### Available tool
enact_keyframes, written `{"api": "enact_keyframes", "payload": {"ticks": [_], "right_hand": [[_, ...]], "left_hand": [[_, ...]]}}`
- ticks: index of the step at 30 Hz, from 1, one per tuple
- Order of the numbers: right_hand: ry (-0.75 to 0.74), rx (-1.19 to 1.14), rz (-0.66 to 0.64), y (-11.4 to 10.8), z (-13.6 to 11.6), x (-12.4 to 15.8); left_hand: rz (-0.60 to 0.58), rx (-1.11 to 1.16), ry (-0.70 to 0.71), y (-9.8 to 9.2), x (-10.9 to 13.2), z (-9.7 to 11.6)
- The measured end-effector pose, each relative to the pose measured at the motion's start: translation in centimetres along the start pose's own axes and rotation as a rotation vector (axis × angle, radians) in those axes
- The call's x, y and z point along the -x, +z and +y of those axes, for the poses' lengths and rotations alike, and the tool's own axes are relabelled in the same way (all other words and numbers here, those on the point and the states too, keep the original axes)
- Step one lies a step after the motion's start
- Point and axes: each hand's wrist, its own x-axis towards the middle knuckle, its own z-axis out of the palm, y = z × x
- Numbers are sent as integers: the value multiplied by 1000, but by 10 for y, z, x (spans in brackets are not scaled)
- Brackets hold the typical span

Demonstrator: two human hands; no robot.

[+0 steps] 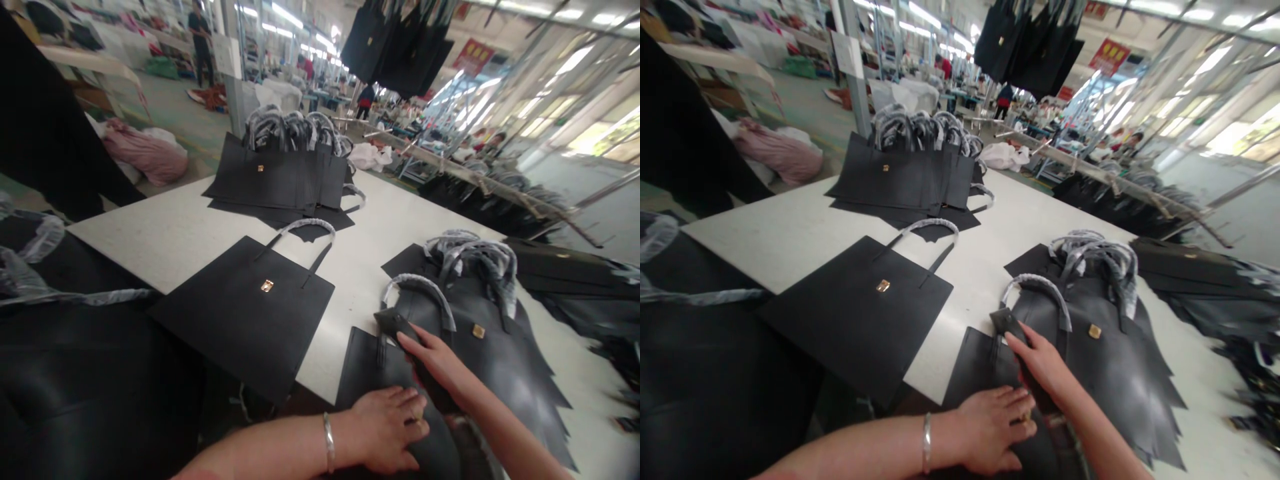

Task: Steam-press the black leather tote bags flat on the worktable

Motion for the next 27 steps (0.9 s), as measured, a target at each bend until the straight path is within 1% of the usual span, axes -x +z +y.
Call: {"api": "enact_keyframes", "payload": {"ticks": [2, 4, 7, 9, 11, 13, 17, 20, 23, 27], "right_hand": [[10, -23, -55, -3, -2, 5], [2, -24, -138, -2, 1, 12], [-79, 10, -225, 8, 4, 15], [-65, 3, -244, 19, 1, 9], [1, -25, -263, 30, -6, 1], [33, -46, -288, 34, -14, -6], [22, -42, -329, 25, -15, -5], [56, -45, -328, 17, -11, -2], [111, -40, -330, 21, -18, -6], [106, -17, -331, 27, -31, -10]], "left_hand": [[26, -15, 4, 0, 0, 0], [27, -21, 7, 1, -1, 0], [1, -6, 0, 8, -3, -1], [4, 0, -5, 14, -4, -1], [18, 0, -8, 21, -5, -1], [29, 3, -15, 24, -5, 0], [63, -3, -16, 22, -4, -1], [86, -26, 1, 20, -4, -1], [80, -14, -21, 23, -5, -1], [85, -10, -45, 24, -4, -1]]}}
